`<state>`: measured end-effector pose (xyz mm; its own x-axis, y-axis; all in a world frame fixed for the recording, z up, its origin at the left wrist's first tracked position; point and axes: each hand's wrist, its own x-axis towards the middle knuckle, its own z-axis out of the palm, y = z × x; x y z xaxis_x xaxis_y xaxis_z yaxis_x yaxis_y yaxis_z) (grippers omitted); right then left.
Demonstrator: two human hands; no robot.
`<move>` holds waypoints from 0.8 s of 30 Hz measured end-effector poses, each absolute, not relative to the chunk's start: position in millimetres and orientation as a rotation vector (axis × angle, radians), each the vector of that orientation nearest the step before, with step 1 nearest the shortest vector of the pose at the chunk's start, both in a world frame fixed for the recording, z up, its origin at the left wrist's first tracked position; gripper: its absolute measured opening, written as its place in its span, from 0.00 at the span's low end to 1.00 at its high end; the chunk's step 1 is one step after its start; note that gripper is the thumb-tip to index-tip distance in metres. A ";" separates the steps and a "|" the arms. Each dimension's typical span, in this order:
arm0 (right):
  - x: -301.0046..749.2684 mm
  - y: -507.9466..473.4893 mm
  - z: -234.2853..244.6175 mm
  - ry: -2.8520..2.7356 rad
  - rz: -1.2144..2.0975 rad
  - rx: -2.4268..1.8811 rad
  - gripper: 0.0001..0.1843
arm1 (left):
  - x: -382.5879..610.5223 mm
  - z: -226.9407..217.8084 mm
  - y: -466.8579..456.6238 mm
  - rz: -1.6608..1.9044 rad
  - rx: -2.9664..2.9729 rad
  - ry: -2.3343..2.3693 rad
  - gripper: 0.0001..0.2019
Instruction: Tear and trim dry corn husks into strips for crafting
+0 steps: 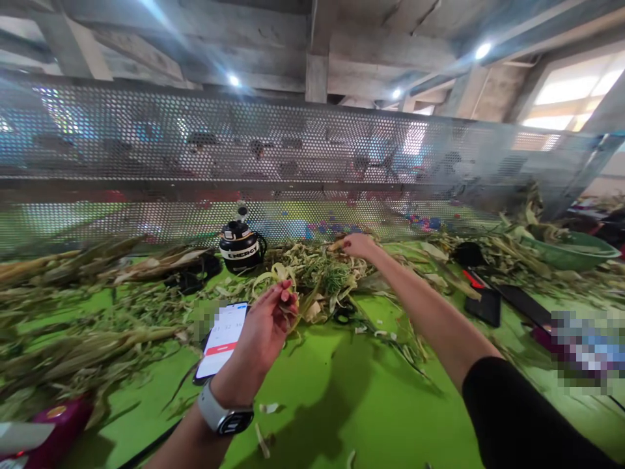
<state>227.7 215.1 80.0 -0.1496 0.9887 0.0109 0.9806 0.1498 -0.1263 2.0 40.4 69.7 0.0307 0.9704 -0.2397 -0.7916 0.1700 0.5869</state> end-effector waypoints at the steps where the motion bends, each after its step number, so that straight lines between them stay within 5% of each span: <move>1: 217.6 217.3 71.7 -2.355 0.179 -1.972 0.16 | 2.0 69.9 40.2 1.398 0.325 0.675 0.12; 6: 191.7 224.5 58.1 -2.442 0.290 -1.927 0.16 | 1.5 71.2 40.3 1.392 0.315 0.680 0.11; 24: 219.3 227.8 130.6 -1.796 -0.063 -1.841 0.08 | 1.5 64.5 43.8 1.385 0.307 0.624 0.08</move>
